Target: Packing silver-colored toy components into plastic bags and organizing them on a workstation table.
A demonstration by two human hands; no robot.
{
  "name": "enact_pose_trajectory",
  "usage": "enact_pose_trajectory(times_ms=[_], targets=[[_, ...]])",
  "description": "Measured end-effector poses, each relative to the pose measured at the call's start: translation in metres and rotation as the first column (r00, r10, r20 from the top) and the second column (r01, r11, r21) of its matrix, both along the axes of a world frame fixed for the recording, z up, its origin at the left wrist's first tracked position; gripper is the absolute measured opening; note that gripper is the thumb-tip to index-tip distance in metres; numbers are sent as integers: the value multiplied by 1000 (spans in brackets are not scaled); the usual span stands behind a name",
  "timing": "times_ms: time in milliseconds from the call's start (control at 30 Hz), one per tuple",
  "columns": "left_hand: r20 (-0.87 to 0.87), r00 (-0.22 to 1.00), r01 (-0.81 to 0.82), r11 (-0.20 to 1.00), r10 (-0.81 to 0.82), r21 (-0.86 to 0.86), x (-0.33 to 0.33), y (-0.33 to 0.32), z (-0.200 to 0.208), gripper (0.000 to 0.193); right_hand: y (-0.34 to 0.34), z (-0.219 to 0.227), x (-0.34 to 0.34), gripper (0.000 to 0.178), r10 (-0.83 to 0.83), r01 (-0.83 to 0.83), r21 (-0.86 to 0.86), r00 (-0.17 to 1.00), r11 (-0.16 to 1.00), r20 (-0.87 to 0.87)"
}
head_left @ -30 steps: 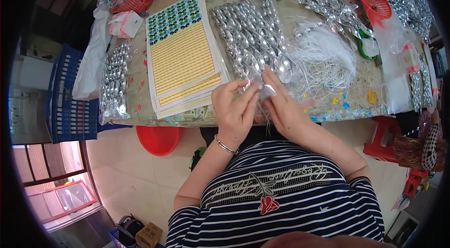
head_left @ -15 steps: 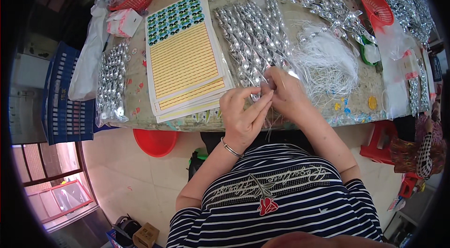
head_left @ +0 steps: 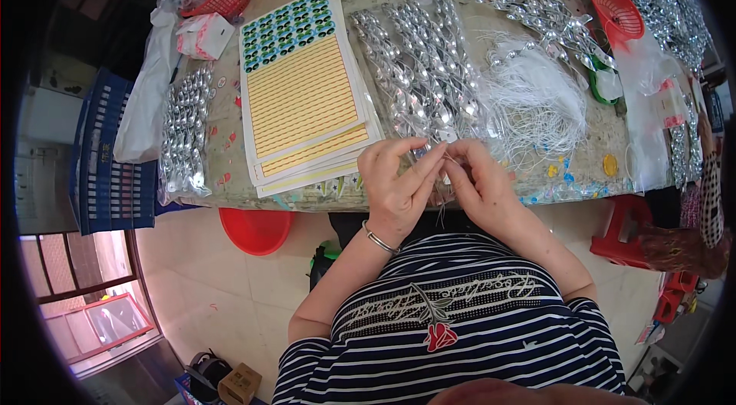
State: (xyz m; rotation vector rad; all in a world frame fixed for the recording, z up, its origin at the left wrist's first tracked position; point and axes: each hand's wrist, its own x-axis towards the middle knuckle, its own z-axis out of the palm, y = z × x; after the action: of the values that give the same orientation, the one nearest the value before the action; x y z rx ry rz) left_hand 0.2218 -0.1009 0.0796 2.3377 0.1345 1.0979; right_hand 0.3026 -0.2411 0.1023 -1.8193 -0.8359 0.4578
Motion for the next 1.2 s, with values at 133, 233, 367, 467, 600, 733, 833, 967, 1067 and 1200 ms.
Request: enact_pose_trajectory(times_ms=[133,233,367,467,600,733,833,967,1067,1200], targets=[[9,1000,-15,1000,15,-9,-1,0,1,30,-3,0,-4,18,20,-21,44,999,999,26],[7,1000,-15,1000,15,-16,-2,0,1,29,-9,4,-6,19,77,-79,-42,995,996,-58],[7,1000,4,1000,-4,-19,-1,-4,2,29,1,-15,-6,24,103,-102,-40,995,994,20],[31,999,9,999,-8,-32,-1,-6,-1,29,20,-20,-1,31,109,-62,-155,941,986,320],[12,1000,19,998,-18,-67,-4,-5,-3,28,36,-11,9,38,217,-209,-238,976,949,7],[-7,1000,1,997,-1,-78,-6,-3,-5,30,18,-9,4,36,134,-91,-127,910,988,391],[-42,999,4,996,-8,-86,-9,-2,-6,31,-8,-1,10,30,51,-37,-40,898,999,438],[-61,998,17,998,-21,-56,-12,0,-13,31,-26,-8,8,14,90,-70,-69,933,995,348],[-63,997,32,997,-37,-74,-12,-1,-13,30,-17,-29,17,13,151,-110,-128,915,986,373],[-65,998,12,997,-17,-72,-14,4,-13,28,2,-34,26,14,136,-103,-105,910,989,391]])
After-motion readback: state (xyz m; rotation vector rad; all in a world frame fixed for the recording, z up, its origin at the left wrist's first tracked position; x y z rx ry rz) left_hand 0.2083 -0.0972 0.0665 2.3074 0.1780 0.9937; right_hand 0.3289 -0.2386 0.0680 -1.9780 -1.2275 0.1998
